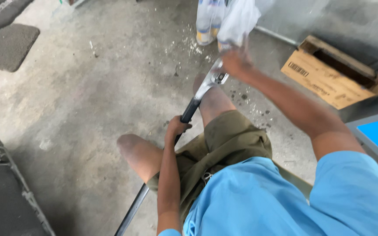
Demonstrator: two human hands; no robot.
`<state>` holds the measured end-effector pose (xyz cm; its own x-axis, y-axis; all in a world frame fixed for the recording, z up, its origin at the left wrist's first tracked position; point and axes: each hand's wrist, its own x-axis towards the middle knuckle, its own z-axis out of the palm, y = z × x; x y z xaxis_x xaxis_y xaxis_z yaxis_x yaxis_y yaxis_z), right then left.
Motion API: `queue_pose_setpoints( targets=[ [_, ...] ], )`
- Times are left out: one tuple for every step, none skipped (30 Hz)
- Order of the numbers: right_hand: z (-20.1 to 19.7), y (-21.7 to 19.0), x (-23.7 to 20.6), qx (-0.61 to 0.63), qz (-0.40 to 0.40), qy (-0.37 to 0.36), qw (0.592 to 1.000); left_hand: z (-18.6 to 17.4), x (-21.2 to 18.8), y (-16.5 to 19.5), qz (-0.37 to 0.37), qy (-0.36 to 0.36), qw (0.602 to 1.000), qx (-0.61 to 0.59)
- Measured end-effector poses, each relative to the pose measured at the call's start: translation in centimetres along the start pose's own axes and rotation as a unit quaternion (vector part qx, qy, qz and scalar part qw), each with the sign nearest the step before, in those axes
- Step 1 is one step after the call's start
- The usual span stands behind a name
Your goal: The person sits on the floor and uses a white cloth to wipe and clean a long metal bar. They repeatedly rub the surface of the bar with the cloth, focusing on removing dirt or residue.
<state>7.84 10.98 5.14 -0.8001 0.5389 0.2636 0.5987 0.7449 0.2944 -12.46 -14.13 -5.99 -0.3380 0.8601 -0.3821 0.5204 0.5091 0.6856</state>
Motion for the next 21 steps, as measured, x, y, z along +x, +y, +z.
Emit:
queue_pose_setpoints(
  targets=[
    [0.2,-0.8,-0.4,0.023,-0.045,-0.027,0.998,-0.1,0.0,0.2,-0.001,-0.006,1.000,-0.006],
    [0.2,-1.4,-0.6,0.050,-0.093,-0.057,0.993,-0.2,0.0,0.3,0.007,-0.009,1.000,-0.008],
    [0.1,-1.7,-0.7,0.078,-0.116,-0.059,0.988,-0.2,-0.1,0.3,0.010,-0.013,1.000,-0.008],
    [0.0,-2.1,-0.9,0.108,-0.138,-0.061,0.983,-0.3,-0.3,0.4,0.013,-0.017,1.000,-0.006],
    [-0.2,-1.7,-0.7,0.136,-0.157,-0.059,0.976,-0.2,-0.3,0.2,0.004,-0.007,1.000,-0.011],
    [-0.3,-1.8,-0.8,0.089,-0.101,-0.074,0.988,-0.2,-0.4,0.1,-0.001,0.005,1.000,-0.018],
    [-0.6,-1.0,-0.5,0.041,-0.046,-0.089,0.994,-0.1,-0.5,0.0,-0.007,0.017,0.999,-0.027],
    [-0.6,-0.9,-0.6,0.063,-0.008,-0.057,0.996,0.0,-0.5,-0.1,0.003,0.020,1.000,-0.016],
    [-0.7,-0.8,-0.5,0.085,0.031,-0.030,0.995,0.1,-0.5,-0.2,0.011,0.019,1.000,-0.006],
    [-0.7,-0.9,-0.6,0.051,0.036,-0.055,0.997,0.1,-0.5,-0.3,0.020,0.017,1.000,0.004],
    [-0.5,-1.2,-0.7,0.016,0.040,-0.075,0.996,0.2,-0.5,-0.3,0.015,0.011,1.000,-0.004],
    [-0.4,-1.7,-0.9,-0.022,0.048,-0.089,0.995,0.2,-0.4,-0.3,0.016,0.009,1.000,-0.011],
    [-0.2,-2.5,-1.1,0.018,-0.012,-0.057,0.998,0.1,-0.3,-0.2,0.020,0.008,1.000,-0.016],
    [-0.1,-3.3,-1.2,0.059,-0.074,-0.025,0.995,0.1,-0.3,-0.1,0.025,0.008,0.999,-0.021],
    [0.0,-3.5,-1.1,0.113,-0.100,-0.029,0.988,0.0,-0.3,0.0,0.027,0.007,0.999,-0.028],
    [0.0,-3.8,-1.0,0.168,-0.127,-0.033,0.977,0.0,-0.2,0.0,0.027,0.007,0.999,-0.034],
    [0.0,-3.4,-0.6,0.221,-0.153,-0.036,0.963,-0.1,-0.3,0.0,0.020,0.010,0.999,-0.027],
    [-0.1,-3.0,-0.3,0.163,-0.105,-0.121,0.973,-0.1,-0.3,0.0,0.014,0.013,1.000,-0.020],
    [-0.3,-2.0,0.3,0.104,-0.057,-0.206,0.971,-0.1,-0.3,-0.1,0.006,0.016,1.000,-0.014],
    [-0.4,-0.9,0.8,0.077,-0.041,-0.141,0.986,-0.1,-0.3,-0.2,0.007,0.017,1.000,-0.010],
    [-0.5,-0.3,1.0,0.050,-0.025,-0.077,0.995,0.0,-0.2,-0.2,0.007,0.016,1.000,-0.006]
  ],
)
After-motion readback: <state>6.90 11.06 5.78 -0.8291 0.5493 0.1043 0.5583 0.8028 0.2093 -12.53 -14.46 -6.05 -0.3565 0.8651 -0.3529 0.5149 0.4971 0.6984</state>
